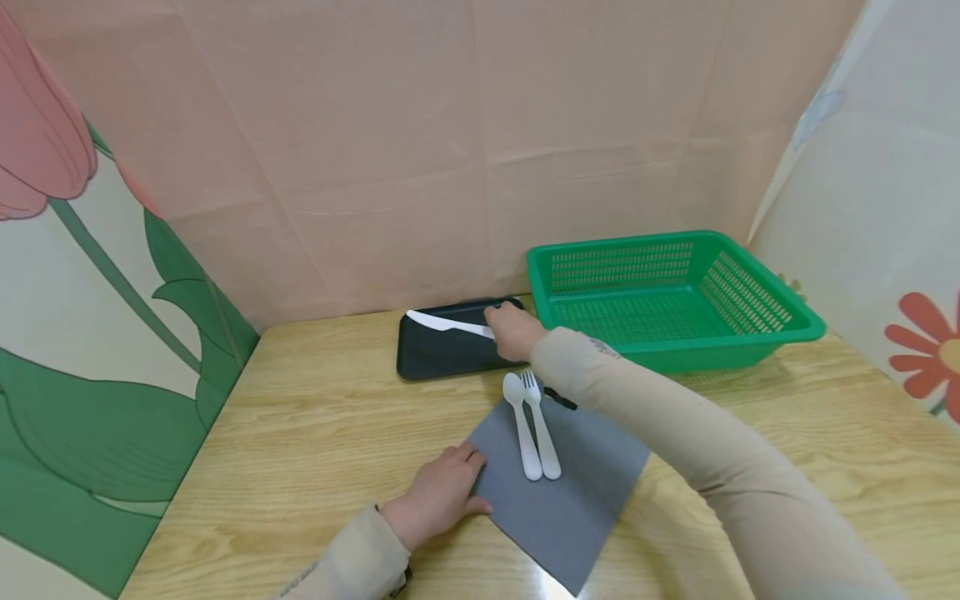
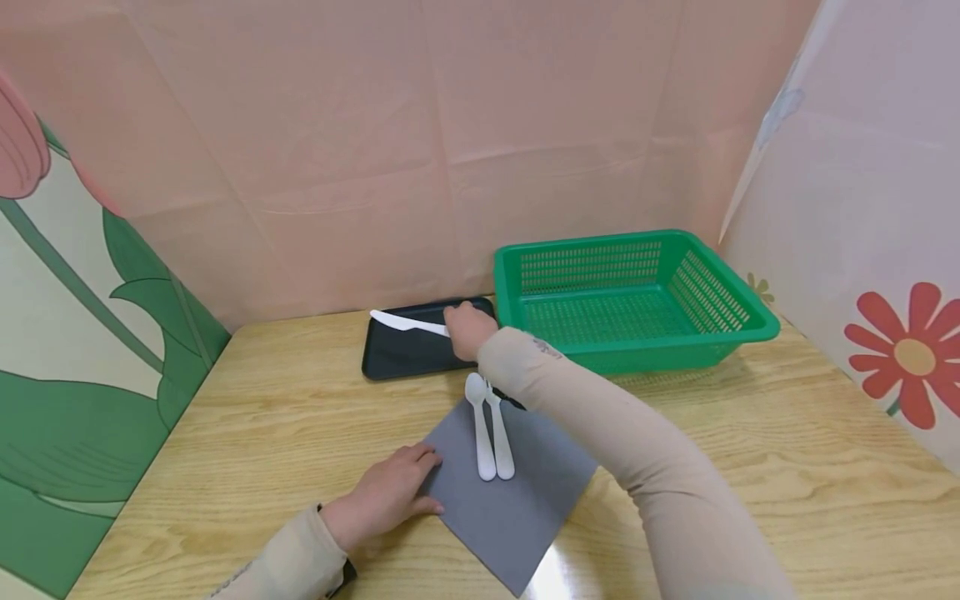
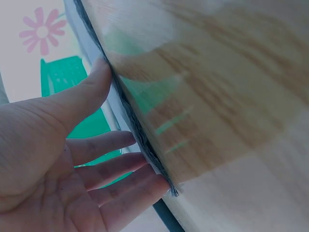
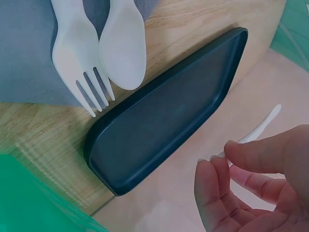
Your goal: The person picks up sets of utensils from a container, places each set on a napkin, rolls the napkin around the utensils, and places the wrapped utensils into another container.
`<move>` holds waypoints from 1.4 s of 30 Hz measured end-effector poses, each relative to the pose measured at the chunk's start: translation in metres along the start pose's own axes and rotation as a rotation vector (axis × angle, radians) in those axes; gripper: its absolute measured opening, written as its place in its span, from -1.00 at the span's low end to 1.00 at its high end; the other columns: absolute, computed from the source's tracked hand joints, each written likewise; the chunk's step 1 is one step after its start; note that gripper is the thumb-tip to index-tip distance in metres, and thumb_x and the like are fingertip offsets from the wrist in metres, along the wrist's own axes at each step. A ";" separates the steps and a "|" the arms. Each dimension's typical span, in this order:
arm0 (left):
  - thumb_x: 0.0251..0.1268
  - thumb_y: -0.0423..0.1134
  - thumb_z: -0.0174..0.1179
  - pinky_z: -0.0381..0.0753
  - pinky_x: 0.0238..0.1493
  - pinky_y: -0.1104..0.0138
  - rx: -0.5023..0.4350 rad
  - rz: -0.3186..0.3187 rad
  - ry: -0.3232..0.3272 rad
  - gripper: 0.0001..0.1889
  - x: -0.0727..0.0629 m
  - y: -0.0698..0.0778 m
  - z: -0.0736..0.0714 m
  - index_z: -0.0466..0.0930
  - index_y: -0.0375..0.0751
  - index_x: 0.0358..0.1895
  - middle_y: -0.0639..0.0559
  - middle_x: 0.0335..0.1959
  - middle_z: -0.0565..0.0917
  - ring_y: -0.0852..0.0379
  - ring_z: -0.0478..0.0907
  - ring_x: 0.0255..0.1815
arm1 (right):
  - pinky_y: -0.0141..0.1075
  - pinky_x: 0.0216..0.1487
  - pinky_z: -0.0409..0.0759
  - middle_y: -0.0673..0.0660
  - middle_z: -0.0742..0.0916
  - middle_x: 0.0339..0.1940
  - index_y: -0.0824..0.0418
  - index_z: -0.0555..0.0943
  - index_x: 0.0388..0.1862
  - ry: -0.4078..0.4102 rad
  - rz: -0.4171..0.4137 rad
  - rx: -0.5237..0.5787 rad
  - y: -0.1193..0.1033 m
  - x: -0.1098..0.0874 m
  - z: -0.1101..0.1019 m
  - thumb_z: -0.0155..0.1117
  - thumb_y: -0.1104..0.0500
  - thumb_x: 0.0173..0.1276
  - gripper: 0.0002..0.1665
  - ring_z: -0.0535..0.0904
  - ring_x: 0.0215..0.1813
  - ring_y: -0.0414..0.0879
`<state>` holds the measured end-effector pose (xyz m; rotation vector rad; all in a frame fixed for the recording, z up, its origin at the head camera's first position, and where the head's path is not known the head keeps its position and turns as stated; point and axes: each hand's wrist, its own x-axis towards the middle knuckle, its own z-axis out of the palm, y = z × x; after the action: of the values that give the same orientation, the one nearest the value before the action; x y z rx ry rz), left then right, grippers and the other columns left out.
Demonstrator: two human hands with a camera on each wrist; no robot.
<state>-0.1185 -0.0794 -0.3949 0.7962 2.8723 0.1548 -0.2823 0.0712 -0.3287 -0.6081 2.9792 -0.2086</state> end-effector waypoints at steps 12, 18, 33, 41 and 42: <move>0.03 0.10 0.29 0.60 -0.15 0.30 0.002 0.001 0.006 -0.39 0.000 -0.001 0.001 0.50 -0.24 0.08 -0.04 0.04 0.54 0.07 0.50 -0.02 | -0.14 -0.08 0.61 0.32 0.58 0.01 0.32 0.40 0.17 -0.017 0.015 0.028 0.000 -0.009 -0.009 0.12 0.35 0.31 -0.57 0.60 -0.06 0.10; 0.03 0.10 0.30 0.61 -0.16 0.29 0.001 0.000 0.004 -0.39 0.001 0.000 0.000 0.50 -0.25 0.08 -0.05 0.04 0.54 0.06 0.50 -0.02 | -0.16 -0.07 0.61 0.30 0.60 -0.02 0.32 0.42 0.12 -0.017 0.010 0.022 0.002 -0.013 -0.011 0.11 0.33 0.32 -0.62 0.58 -0.04 0.07; 0.02 0.09 0.30 0.60 -0.18 0.29 0.004 0.012 0.011 -0.39 0.001 0.000 0.001 0.50 -0.25 0.07 -0.05 0.01 0.55 0.07 0.50 -0.06 | -0.17 -0.09 0.61 0.29 0.65 -0.13 0.37 0.45 0.05 0.015 -0.052 0.027 0.006 -0.022 -0.015 0.14 0.33 0.30 -0.67 0.59 -0.06 0.08; 0.00 0.09 0.32 0.60 -0.19 0.30 0.010 0.017 0.017 -0.39 0.001 0.001 -0.001 0.51 -0.25 0.06 -0.05 0.01 0.54 0.07 0.50 -0.08 | -0.17 -0.09 0.61 0.31 0.65 -0.12 0.39 0.44 0.06 0.011 -0.067 0.020 0.006 -0.025 -0.018 0.15 0.32 0.29 -0.64 0.60 -0.07 0.09; 0.00 0.09 0.32 0.60 -0.19 0.30 0.009 0.017 0.017 -0.39 0.001 0.001 -0.001 0.51 -0.25 0.06 -0.05 0.00 0.54 0.07 0.50 -0.08 | -0.17 -0.10 0.61 0.31 0.65 -0.12 0.39 0.44 0.07 0.008 -0.069 0.018 0.006 -0.026 -0.018 0.15 0.32 0.29 -0.64 0.60 -0.08 0.09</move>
<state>-0.1190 -0.0782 -0.3941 0.8246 2.8847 0.1508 -0.2632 0.0888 -0.3104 -0.7098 2.9636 -0.2440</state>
